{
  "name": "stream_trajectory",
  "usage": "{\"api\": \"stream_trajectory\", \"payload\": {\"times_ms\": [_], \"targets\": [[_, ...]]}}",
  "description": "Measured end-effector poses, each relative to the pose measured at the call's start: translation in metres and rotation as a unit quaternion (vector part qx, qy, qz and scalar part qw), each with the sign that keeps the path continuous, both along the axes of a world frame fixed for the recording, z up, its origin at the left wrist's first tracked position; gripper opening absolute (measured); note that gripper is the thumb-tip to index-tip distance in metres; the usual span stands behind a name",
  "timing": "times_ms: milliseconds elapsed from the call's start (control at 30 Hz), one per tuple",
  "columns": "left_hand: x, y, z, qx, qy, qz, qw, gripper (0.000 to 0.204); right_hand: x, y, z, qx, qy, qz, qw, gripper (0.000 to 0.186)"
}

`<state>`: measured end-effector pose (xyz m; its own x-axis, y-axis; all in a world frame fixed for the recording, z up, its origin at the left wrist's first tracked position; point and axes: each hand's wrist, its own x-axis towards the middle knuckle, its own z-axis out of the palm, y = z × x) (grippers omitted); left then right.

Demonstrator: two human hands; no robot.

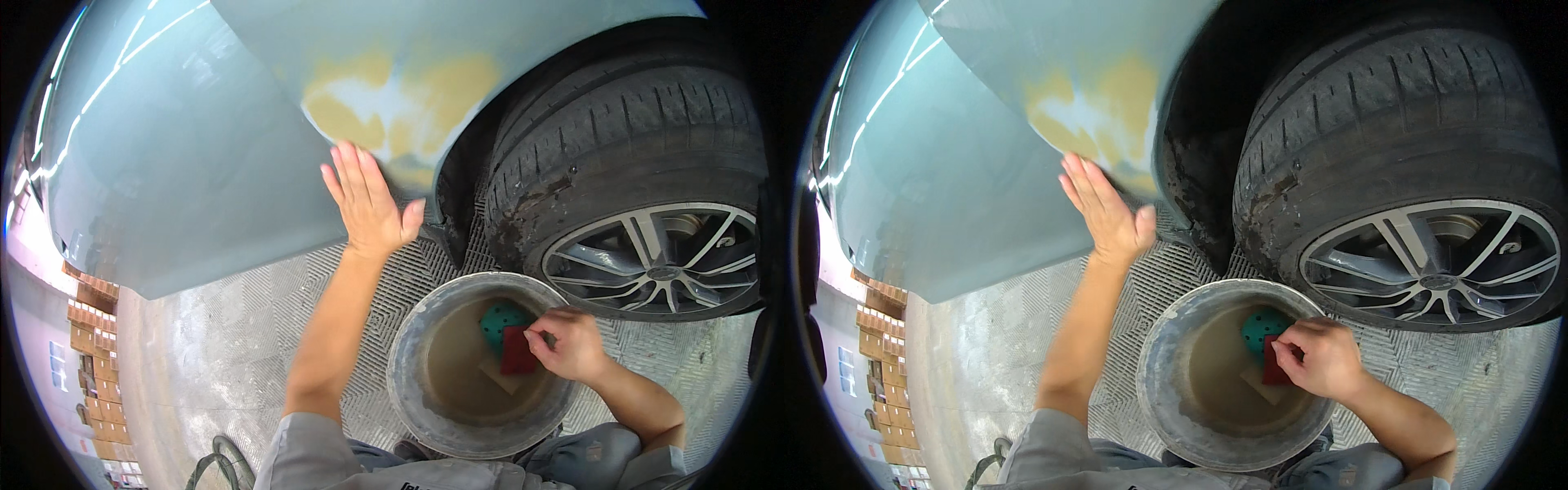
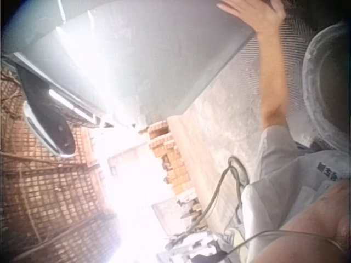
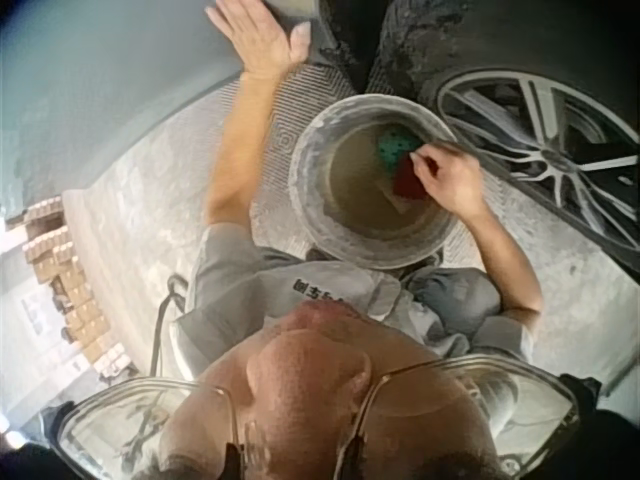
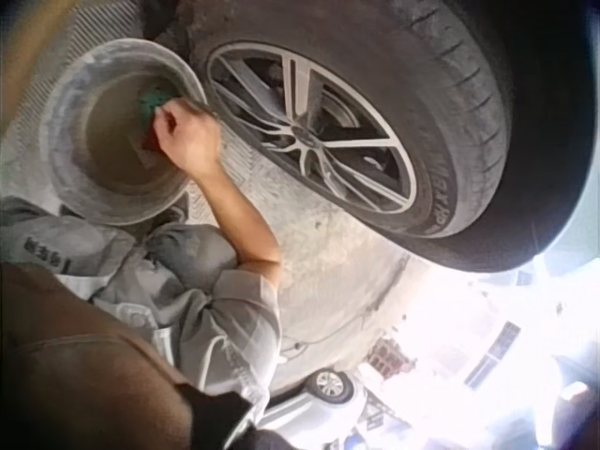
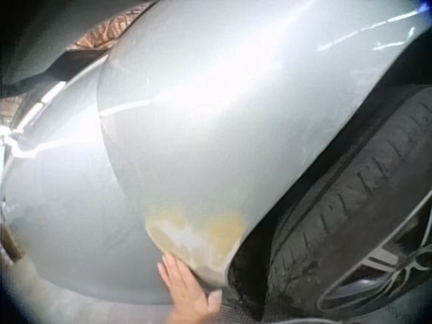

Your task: The person sands a yellowish patch on the front wheel arch of a light blue car using a green sanding block and water from a bucket. They repeatedly rub the area, dip the block in water, and occasionally touch the surface with their hand.

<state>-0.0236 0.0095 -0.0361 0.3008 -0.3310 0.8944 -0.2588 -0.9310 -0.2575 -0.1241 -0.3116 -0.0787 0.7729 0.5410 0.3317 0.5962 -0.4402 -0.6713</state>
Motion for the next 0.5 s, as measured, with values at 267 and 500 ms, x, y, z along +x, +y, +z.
{"api": "stream_trajectory", "payload": {"times_ms": [267,500], "targets": [[0.023,-0.023,0.096,-0.057,-0.073,-0.061,0.994,0.092,-0.001,0.0,-0.001,-0.018,0.002,0.003,1.0,0.01],[0.018,-0.015,0.031,-0.061,-0.054,-0.047,0.996,0.089,-0.003,0.001,0.002,-0.043,-0.03,0.007,0.999,0.01]]}}
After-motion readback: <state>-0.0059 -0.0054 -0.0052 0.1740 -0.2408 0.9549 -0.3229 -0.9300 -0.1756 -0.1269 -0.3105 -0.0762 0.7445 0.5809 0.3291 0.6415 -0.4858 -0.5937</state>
